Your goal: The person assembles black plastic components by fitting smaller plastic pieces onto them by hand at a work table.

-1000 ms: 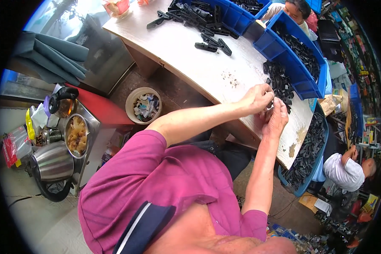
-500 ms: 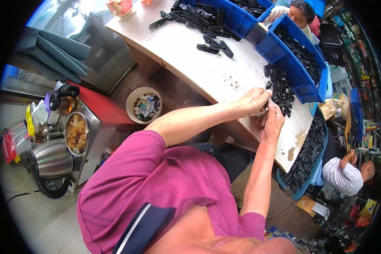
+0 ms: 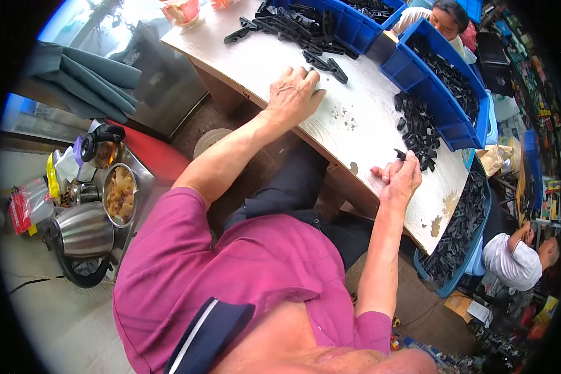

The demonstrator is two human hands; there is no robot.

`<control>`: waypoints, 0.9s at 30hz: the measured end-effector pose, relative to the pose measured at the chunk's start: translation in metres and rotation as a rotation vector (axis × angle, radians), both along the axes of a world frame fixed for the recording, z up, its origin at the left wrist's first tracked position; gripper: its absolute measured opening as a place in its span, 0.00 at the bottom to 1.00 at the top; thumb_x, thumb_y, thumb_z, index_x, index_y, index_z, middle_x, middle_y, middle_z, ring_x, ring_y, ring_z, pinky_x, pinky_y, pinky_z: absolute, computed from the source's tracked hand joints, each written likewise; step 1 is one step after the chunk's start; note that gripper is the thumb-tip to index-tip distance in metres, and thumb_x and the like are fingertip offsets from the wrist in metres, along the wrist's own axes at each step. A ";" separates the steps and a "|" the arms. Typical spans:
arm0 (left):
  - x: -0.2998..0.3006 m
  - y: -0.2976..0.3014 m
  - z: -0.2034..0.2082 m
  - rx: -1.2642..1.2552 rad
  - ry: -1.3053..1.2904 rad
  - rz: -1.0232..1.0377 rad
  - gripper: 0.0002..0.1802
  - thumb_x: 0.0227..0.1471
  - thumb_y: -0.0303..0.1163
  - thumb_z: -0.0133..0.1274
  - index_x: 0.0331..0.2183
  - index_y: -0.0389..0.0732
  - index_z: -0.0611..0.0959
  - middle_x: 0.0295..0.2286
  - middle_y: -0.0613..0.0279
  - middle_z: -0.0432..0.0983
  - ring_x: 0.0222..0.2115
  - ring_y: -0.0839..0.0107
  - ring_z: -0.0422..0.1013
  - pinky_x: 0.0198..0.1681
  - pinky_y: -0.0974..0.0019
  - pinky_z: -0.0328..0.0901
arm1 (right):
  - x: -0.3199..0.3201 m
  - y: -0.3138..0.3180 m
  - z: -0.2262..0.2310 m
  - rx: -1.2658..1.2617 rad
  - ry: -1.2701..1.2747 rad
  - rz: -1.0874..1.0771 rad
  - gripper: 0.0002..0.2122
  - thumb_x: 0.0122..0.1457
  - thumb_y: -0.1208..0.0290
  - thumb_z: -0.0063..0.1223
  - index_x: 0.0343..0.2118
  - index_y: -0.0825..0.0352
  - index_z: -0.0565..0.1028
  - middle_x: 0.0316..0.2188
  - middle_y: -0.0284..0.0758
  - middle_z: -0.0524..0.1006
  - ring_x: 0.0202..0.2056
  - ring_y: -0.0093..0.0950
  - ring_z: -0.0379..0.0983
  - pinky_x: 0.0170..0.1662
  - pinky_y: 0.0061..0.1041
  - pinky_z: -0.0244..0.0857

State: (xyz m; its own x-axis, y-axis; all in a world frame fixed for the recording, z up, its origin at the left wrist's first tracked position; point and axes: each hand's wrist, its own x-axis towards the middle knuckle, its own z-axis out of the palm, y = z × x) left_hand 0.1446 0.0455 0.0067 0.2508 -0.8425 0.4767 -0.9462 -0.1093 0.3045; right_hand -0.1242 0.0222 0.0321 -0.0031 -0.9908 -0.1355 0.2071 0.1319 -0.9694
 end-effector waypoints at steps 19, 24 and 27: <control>-0.002 0.019 -0.002 -0.148 -0.033 -0.102 0.10 0.50 0.28 0.56 0.36 0.35 0.77 0.32 0.50 0.75 0.37 0.50 0.71 0.40 0.55 0.66 | 0.000 0.002 -0.001 -0.019 -0.073 -0.065 0.13 0.65 0.60 0.44 0.26 0.61 0.65 0.09 0.25 0.55 0.11 0.19 0.53 0.20 0.34 0.72; -0.081 0.021 0.013 -0.019 0.733 -0.378 0.11 0.57 0.35 0.52 0.36 0.37 0.75 0.27 0.45 0.76 0.30 0.48 0.75 0.34 0.52 0.68 | -0.001 0.001 -0.003 -0.019 -0.135 -0.122 0.12 0.65 0.61 0.44 0.28 0.62 0.66 0.09 0.25 0.56 0.11 0.19 0.53 0.19 0.32 0.72; -0.121 0.014 0.009 0.030 0.920 -0.569 0.11 0.59 0.32 0.51 0.37 0.33 0.76 0.29 0.52 0.74 0.29 0.64 0.71 0.35 0.62 0.66 | 0.000 0.002 -0.005 -0.042 -0.145 -0.144 0.12 0.65 0.60 0.43 0.29 0.63 0.68 0.12 0.26 0.62 0.12 0.19 0.57 0.19 0.29 0.71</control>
